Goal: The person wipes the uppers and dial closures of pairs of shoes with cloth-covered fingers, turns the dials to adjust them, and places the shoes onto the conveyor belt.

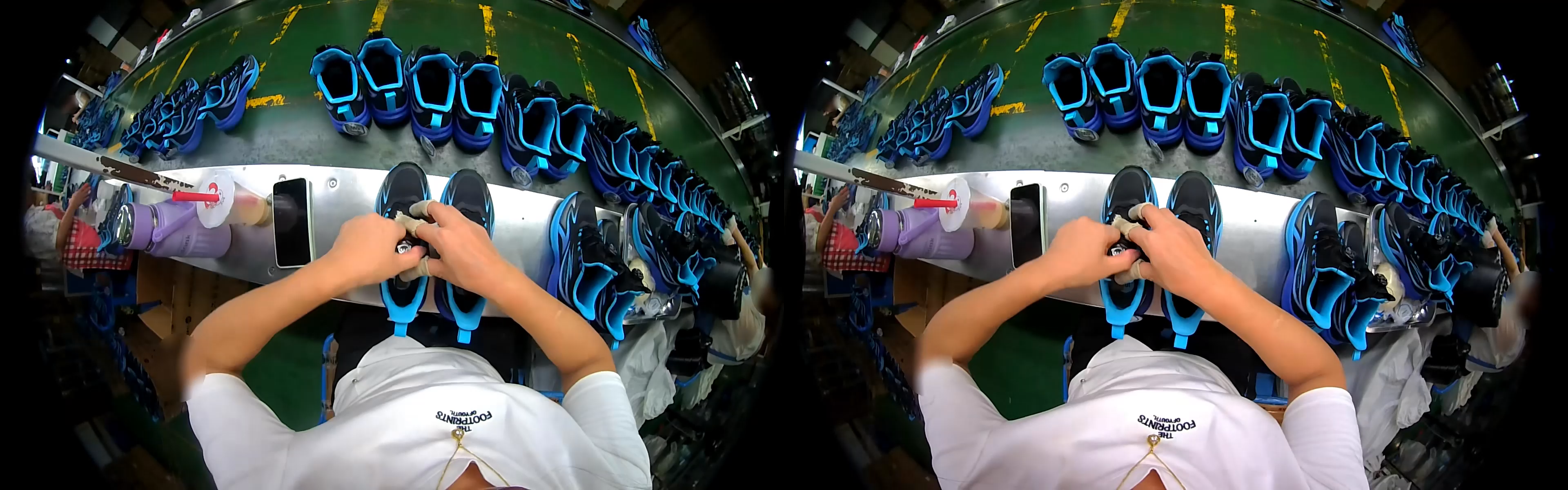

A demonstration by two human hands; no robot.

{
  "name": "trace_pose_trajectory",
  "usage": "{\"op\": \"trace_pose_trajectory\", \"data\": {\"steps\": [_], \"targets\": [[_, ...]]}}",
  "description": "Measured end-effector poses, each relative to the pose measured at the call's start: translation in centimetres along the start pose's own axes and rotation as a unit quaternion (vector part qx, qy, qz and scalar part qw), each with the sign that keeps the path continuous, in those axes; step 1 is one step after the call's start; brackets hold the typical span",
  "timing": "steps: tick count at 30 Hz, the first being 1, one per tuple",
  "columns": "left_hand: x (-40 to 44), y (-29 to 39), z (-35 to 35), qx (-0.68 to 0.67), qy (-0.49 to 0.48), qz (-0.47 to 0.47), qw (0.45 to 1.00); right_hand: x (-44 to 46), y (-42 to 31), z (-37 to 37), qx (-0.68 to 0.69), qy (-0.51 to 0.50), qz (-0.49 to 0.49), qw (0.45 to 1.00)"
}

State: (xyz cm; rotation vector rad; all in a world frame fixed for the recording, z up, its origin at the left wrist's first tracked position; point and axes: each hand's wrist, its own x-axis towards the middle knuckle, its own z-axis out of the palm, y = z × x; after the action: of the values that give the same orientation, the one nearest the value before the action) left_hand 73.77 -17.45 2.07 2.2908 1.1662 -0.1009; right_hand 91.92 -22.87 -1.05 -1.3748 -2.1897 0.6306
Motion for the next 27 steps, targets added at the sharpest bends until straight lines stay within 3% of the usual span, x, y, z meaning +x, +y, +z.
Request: {"op": "trace_pose_trajectory", "data": {"steps": [3,7,10,13,15,17,18,23,27], "targets": [[0.8,0.9,-1.3,-0.024,-0.065,-0.023,0.997,0.2,-1.0,-1.1,0.018,-0.018,0.022,0.999],[0.3,1.1,-1.0,0.021,-0.030,0.046,0.998,-0.2,-0.2,-0.8,0.016,-0.013,0.011,1.000],[-1.6,-0.4,1.0,-0.033,0.164,0.177,0.970,-0.6,0.8,-1.2,0.079,-0.008,-0.014,0.997],[-4.9,0.5,2.1,-0.156,0.257,0.073,0.951,-0.4,0.8,-3.0,0.144,-0.065,-0.008,0.987],[-6.8,1.0,3.3,-0.265,0.207,-0.026,0.941,-0.2,-0.2,-3.6,0.155,-0.116,0.004,0.981],[-8.1,1.0,5.1,-0.382,0.129,-0.094,0.910,-0.1,-0.1,-2.9,0.126,-0.069,-0.012,0.990],[-8.3,1.6,5.7,-0.430,0.125,-0.104,0.888,-0.1,-0.5,-2.9,0.126,-0.062,0.002,0.990],[-8.1,3.1,6.4,-0.419,0.167,-0.064,0.890,-1.1,-1.9,-1.8,0.088,0.028,0.057,0.994],[-8.7,4.7,5.9,-0.290,0.206,-0.008,0.934,-1.5,-2.2,-1.3,0.019,0.067,0.042,0.997]]}}
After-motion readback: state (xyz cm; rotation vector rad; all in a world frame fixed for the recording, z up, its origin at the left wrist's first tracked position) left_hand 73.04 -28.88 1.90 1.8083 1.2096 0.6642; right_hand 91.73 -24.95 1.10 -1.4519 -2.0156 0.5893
